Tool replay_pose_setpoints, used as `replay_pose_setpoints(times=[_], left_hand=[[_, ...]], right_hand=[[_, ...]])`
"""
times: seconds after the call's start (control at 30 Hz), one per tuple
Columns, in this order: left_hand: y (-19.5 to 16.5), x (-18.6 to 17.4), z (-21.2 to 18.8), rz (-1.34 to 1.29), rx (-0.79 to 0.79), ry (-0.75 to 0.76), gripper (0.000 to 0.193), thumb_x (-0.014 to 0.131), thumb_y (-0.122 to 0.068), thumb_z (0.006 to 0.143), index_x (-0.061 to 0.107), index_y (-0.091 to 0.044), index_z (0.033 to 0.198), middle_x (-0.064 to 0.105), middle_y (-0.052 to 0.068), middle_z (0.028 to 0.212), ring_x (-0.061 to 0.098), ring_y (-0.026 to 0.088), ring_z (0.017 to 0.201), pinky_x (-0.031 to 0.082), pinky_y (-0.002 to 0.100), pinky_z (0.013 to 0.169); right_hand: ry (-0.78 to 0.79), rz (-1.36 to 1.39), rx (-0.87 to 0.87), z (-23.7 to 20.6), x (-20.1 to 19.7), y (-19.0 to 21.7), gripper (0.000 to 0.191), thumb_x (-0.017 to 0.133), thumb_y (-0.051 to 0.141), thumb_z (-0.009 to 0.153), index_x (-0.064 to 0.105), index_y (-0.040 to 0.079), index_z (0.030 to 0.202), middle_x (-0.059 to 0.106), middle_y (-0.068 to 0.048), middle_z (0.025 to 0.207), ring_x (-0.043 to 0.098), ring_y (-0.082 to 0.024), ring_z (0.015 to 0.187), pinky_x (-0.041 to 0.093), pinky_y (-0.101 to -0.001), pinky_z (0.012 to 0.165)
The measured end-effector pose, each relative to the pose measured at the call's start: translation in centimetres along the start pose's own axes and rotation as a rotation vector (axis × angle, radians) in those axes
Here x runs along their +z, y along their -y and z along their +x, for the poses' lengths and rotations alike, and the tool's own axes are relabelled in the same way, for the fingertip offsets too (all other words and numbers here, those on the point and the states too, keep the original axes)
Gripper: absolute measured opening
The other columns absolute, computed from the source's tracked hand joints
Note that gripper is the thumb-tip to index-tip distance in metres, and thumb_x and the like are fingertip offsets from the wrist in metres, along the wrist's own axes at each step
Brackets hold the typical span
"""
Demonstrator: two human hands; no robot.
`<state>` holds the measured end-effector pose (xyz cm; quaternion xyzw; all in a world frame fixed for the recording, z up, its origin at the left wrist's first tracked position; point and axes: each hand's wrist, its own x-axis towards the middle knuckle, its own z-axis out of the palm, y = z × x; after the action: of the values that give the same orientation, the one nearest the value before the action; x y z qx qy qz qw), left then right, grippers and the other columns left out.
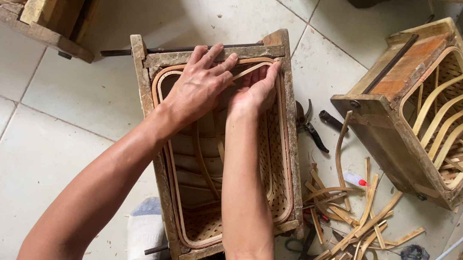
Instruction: The person sits on the floor assembling a woven bamboo basket held in a wooden jig, pressing curved bamboo ribs into the basket rim and weaving them across the frame. They hammer the ribs to seat them, trim excess material with pliers, and squeeze glue from a bottle along the rim joints.
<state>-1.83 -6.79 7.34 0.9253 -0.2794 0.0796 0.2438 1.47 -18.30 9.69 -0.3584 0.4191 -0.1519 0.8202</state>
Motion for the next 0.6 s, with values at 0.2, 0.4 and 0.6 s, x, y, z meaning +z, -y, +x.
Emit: replay_pose_setpoints(times=[0.2, 0.4, 0.6], left_hand=[[0.2, 0.1, -0.1, 0.025, 0.021, -0.002, 0.017, 0.069, -0.016, 0.095, 0.075, -0.004, 0.105, 0.06, 0.011, 0.149, 0.046, 0.038, 0.142, 0.033, 0.056, 0.116], [0.6, 0.8, 0.0, 0.092, 0.046, 0.012, 0.028, 0.068, -0.015, 0.088, 0.075, -0.008, 0.114, 0.055, 0.011, 0.152, 0.039, 0.04, 0.145, 0.029, 0.059, 0.117], [1.2, 1.3, 0.3, 0.067, 0.03, 0.021, 0.022, 0.066, -0.014, 0.096, 0.074, -0.009, 0.116, 0.051, 0.009, 0.156, 0.039, 0.037, 0.147, 0.031, 0.056, 0.12]], right_hand=[[0.224, -0.457, 0.063, 0.5, -6.2, 0.9, 0.048, 0.067, 0.047, 0.098, 0.057, 0.009, 0.126, 0.066, -0.008, 0.122, 0.065, -0.02, 0.112, 0.053, -0.0375, 0.1], [0.937, -1.134, 0.436, -3.3, -12.8, -0.8, 0.037, 0.071, 0.023, 0.093, 0.072, -0.004, 0.119, 0.077, -0.012, 0.114, 0.074, -0.019, 0.098, 0.061, -0.0338, 0.092], [1.14, -1.247, 0.583, -2.7, -10.6, -5.3, 0.063, 0.084, 0.02, 0.081, 0.059, -0.003, 0.134, 0.07, -0.019, 0.116, 0.07, -0.026, 0.093, 0.062, -0.0414, 0.083]])
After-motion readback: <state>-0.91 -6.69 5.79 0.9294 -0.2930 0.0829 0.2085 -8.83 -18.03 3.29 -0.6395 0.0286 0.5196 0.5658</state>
